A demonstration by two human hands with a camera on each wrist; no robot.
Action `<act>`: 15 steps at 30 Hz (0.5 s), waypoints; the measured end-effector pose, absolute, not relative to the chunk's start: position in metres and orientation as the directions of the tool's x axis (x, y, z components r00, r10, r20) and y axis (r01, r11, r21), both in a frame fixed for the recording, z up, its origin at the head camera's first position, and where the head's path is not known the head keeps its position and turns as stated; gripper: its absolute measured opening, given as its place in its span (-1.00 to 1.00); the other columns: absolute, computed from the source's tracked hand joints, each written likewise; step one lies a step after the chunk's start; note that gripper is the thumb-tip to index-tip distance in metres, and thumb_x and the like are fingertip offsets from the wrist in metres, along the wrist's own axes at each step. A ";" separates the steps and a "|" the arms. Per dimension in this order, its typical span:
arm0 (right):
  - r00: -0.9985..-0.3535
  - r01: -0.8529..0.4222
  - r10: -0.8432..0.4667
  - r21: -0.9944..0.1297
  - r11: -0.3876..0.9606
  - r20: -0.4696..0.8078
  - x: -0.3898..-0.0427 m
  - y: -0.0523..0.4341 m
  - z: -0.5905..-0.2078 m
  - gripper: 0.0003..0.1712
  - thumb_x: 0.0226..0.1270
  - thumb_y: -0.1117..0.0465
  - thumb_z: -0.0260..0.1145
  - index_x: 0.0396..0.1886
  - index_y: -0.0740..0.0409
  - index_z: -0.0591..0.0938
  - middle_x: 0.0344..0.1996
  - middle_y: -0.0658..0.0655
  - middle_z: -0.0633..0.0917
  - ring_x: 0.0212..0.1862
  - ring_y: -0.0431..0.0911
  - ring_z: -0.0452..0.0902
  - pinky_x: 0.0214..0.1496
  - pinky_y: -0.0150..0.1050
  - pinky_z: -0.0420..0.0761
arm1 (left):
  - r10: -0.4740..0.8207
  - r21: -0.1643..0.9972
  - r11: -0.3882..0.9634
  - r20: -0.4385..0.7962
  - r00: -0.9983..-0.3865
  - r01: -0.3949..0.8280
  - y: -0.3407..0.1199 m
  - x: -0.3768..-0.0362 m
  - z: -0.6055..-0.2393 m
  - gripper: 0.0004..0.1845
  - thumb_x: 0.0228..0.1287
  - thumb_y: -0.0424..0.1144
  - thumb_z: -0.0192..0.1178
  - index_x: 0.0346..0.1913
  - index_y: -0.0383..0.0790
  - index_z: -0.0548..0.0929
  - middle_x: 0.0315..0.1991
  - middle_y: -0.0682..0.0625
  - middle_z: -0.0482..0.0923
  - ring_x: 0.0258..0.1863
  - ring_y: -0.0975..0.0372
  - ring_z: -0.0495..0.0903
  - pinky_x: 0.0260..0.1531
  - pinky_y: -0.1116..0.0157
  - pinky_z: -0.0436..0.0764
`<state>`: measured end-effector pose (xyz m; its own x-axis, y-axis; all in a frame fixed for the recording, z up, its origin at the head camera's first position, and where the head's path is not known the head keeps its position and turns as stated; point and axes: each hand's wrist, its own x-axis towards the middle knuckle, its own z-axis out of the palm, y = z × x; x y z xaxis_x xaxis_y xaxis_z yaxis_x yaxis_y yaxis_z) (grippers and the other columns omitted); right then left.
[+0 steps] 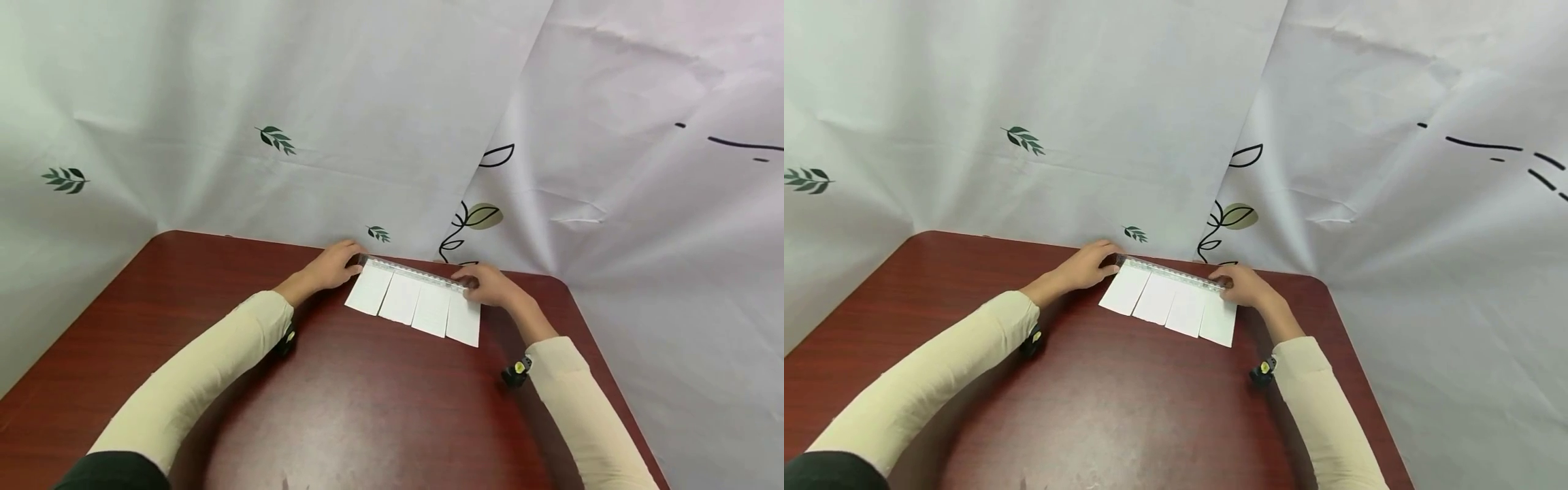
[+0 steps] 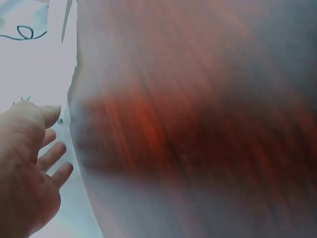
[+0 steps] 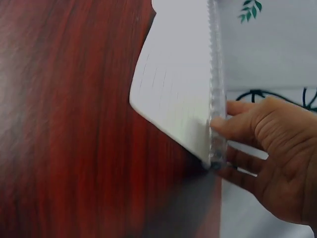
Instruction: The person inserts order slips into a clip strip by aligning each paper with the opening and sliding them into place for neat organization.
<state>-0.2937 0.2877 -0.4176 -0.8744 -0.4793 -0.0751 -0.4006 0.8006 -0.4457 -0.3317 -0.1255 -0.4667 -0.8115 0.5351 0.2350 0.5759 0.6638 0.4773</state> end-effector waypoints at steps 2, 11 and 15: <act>-0.887 -0.372 -0.460 -0.514 0.773 -0.050 -0.291 0.297 -0.421 -0.52 0.42 0.46 0.39 0.31 0.35 0.77 0.11 0.36 0.82 0.18 0.23 0.75 0.24 0.09 0.74 | 0.531 0.521 0.660 0.188 -0.827 0.542 -0.124 -0.327 -0.458 -0.54 0.64 -0.33 0.34 0.46 -0.41 0.63 0.39 -0.35 0.65 0.45 -0.24 0.60 0.50 -0.22 0.56; -0.921 -0.253 -0.389 -0.740 0.623 -0.012 -0.286 0.324 -0.432 -0.53 0.40 0.47 0.56 0.29 0.41 0.78 0.26 0.47 0.79 0.28 0.32 0.75 0.11 -0.47 0.70 | 0.463 0.694 0.622 0.048 -0.885 0.363 -0.117 -0.330 -0.444 -0.45 0.66 -0.40 0.28 0.59 -0.43 0.51 0.54 -0.37 0.55 0.56 -0.26 0.52 0.58 -0.16 0.53; -0.939 -0.233 -0.342 -0.712 0.663 -0.011 -0.285 0.325 -0.436 -0.58 0.41 0.41 0.61 0.24 0.34 0.83 0.23 0.40 0.83 0.25 0.26 0.77 0.12 -0.44 0.69 | 0.456 0.677 0.646 0.028 -0.890 0.352 -0.117 -0.332 -0.443 -0.49 0.64 -0.42 0.30 0.54 -0.46 0.57 0.52 -0.39 0.57 0.55 -0.25 0.53 0.58 -0.14 0.54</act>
<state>-0.2845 0.3254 -0.4364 -0.9395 -0.3425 -0.0108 -0.2333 0.6625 -0.7118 -0.3320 -0.1169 -0.4433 -0.8897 0.4557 0.0275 0.3519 0.6462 0.6771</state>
